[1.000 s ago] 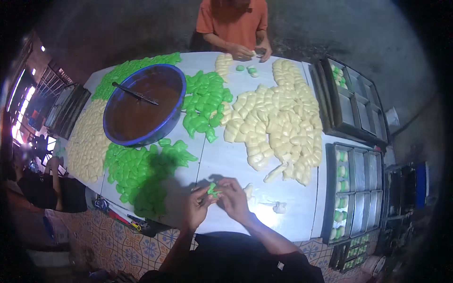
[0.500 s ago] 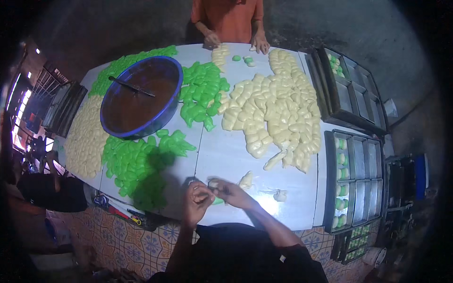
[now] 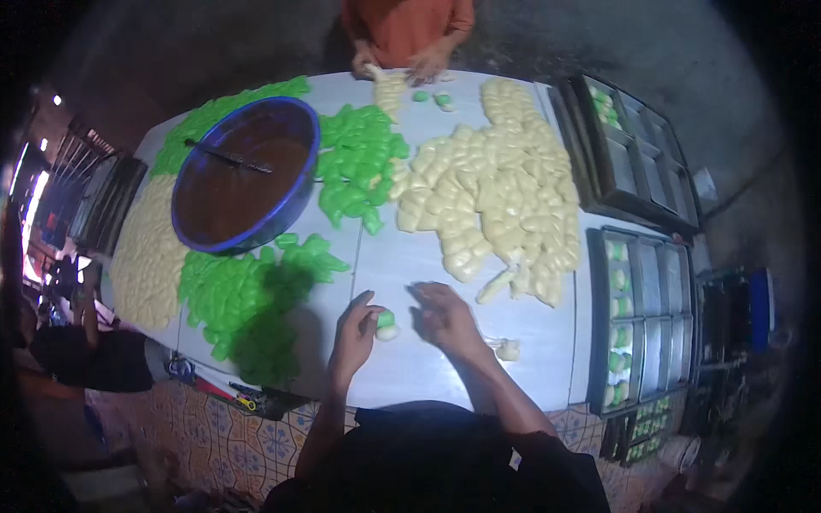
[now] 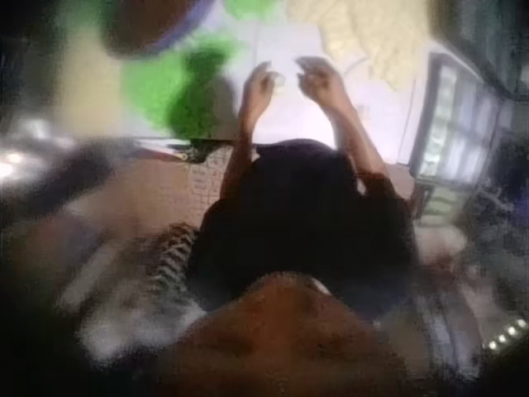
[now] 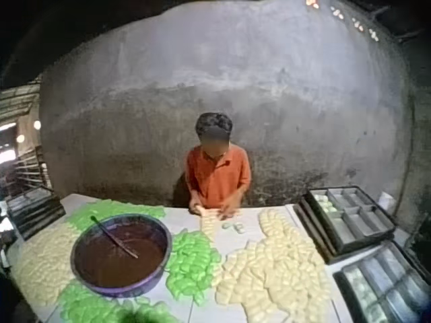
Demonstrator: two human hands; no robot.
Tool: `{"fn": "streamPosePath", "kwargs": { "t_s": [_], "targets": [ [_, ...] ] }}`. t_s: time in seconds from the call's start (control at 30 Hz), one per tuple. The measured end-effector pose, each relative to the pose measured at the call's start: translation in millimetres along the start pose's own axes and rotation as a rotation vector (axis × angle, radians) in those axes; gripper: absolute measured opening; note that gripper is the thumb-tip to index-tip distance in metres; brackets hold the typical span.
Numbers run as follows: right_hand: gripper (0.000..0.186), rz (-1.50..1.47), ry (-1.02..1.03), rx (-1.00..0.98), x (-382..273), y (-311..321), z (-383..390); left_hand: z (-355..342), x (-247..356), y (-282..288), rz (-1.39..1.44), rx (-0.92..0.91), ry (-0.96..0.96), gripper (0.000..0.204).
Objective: The person shapes portions of dough by hand, combines them into rolls, and arranges the shaped dough into baking pans.
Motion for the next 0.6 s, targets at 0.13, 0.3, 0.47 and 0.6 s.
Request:
{"fn": "streamPosePath", "kwargs": {
  "t_s": [0.13, 0.3, 0.47, 0.6],
  "targets": [
    [0.035, 0.784, -0.025, 0.281, 26.3, 80.1, 70.0, 12.0, 13.0, -0.4, -0.191, 0.064, -0.14, 0.031],
    [0.028, 0.461, -0.135, 0.326, 66.1, 79.6, 107.7, 21.9, 59.2, -13.7, -0.062, 0.138, 0.071, 0.028],
    [0.032, -0.178, -0.238, 0.2, -31.3, 43.8, 65.7, 36.9, 94.8, -23.8, 0.37, -0.049, 0.31, 0.029],
    [0.026, -0.241, -0.138, 0.263, -44.2, 7.9, 51.9, 52.5, 83.5, -29.3, 0.566, 0.066, 0.309, 0.03]
  ]
}}
Point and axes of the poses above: each hand's wrist, its own z-axis away from the middle knuckle, its own y-axis out of the back of the hand, x = y × z, the point moved 3 cm from there along -z, towards the middle knuckle, and after that the axes turned 13 degrees about x, right-handed, at the moved point
